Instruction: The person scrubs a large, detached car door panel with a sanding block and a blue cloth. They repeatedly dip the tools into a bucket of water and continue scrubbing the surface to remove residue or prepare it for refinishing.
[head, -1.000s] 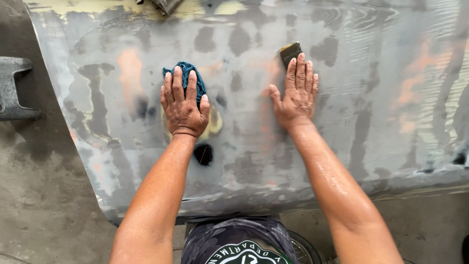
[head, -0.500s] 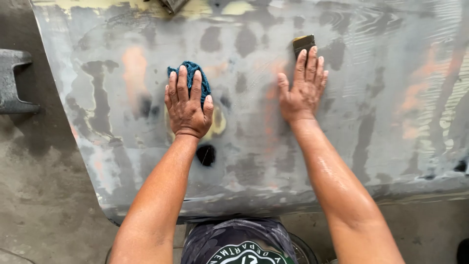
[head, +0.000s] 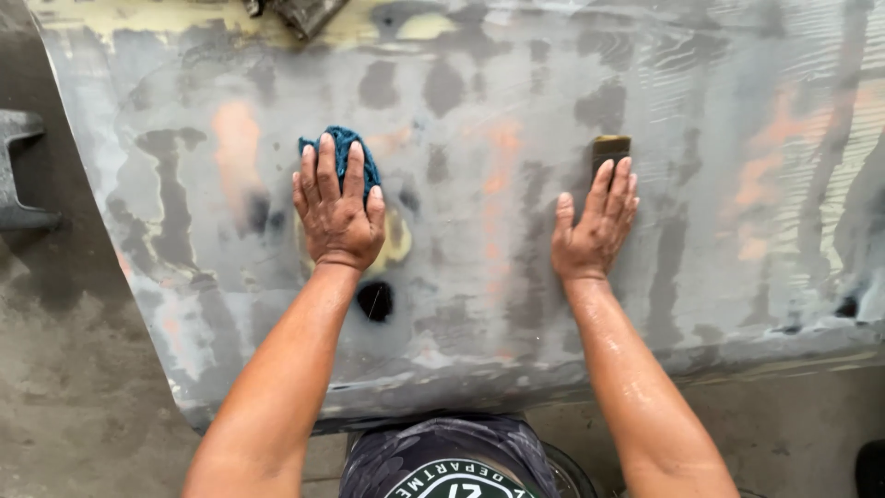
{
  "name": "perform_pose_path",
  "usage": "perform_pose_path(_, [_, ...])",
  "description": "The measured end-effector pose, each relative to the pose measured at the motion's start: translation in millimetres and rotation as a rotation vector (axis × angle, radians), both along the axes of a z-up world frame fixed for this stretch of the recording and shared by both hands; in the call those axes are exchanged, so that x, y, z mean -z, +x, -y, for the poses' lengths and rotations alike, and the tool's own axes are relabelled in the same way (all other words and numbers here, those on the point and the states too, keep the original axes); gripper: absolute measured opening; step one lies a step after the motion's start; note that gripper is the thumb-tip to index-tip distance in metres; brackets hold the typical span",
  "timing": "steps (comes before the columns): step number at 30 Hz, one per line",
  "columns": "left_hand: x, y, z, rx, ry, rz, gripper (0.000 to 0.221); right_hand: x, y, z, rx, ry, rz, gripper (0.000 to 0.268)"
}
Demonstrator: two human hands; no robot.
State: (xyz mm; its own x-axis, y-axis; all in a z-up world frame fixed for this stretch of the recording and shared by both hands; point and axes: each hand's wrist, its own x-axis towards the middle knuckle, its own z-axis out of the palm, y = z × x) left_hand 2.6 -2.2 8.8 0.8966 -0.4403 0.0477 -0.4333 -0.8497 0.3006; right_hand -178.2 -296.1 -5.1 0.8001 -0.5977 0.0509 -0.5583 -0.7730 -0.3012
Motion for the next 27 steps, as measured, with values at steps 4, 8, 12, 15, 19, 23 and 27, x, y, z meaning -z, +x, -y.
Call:
perform_pose_path(4, [8,13,15,0.014,0.006,-0.03,0.062,4,3,1,0.044,-0.015,0.024,0.072])
perform_pose_path(8, [13,47,79,0.017,0.004,-0.021,0.065,5,6,3,0.052,0.003,0.031,0.07])
perform_pose_path(12, [19,45,186,0.249,0.083,-0.108,0.069,3,5,3,0.066,0.029,0.056,0.065])
perform_pose_path(15, [20,-10,220,0.527,-0.013,-0.09,0.064,5,3,7,0.08,0.076,0.129,0.061])
perform_pose_path(19, [-2,-91,136,0.808,0.099,-0.086,0.065,0,2,7,0.081,0.138,0.196,0.061])
perform_pose_path(23, [19,-83,16,1.018,0.101,-0.009,0.06,-1,3,5,0.08,0.139,0.171,0.062])
perform_pose_path(27, [7,0,-26,0.39,0.143,-0.081,0.06,-2,9,6,0.084,0.093,0.116,0.063])
